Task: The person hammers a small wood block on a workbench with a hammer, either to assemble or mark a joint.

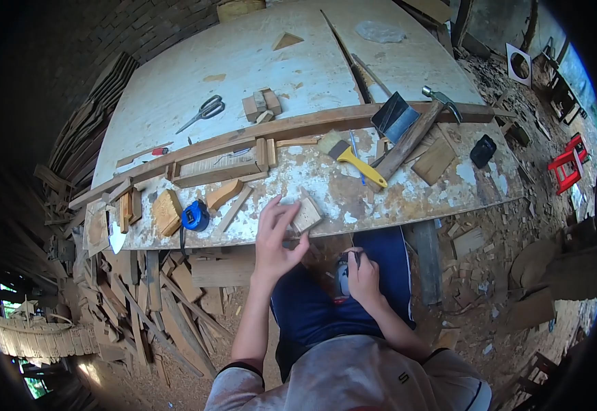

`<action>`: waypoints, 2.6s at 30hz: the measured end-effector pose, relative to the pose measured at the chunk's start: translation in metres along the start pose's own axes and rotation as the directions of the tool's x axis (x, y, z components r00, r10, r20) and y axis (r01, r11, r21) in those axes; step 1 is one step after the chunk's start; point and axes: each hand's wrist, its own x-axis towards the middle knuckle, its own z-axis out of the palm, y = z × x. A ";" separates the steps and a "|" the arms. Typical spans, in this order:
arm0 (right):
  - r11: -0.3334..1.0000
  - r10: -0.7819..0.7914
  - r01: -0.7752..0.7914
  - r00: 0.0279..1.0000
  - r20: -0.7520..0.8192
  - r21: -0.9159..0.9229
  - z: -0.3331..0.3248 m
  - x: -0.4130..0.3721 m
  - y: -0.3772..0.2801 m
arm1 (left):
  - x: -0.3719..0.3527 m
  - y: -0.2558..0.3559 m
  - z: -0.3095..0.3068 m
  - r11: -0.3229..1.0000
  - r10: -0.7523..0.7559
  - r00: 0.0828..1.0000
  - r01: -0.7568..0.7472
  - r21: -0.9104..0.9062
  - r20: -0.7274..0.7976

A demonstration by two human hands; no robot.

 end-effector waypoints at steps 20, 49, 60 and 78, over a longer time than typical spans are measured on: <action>0.995 0.066 -0.069 0.997 0.041 0.068 -0.002 -0.004 0.018 | 0.046 0.024 -0.022 0.953 0.250 0.924 -0.287 0.094 0.290; 0.989 -0.105 0.101 0.994 0.032 0.108 0.010 -0.011 0.029 | 0.014 -0.002 -0.002 0.998 0.065 0.988 -0.065 -0.004 0.142; 0.989 -0.106 0.095 0.989 0.100 0.109 0.024 -0.011 0.023 | 0.000 -0.017 0.011 0.973 -0.082 0.989 0.106 -0.204 0.122; 0.998 -0.056 0.050 0.990 0.129 0.046 0.025 -0.013 0.022 | 0.003 -0.010 0.007 0.963 -0.139 0.982 0.164 -0.215 0.125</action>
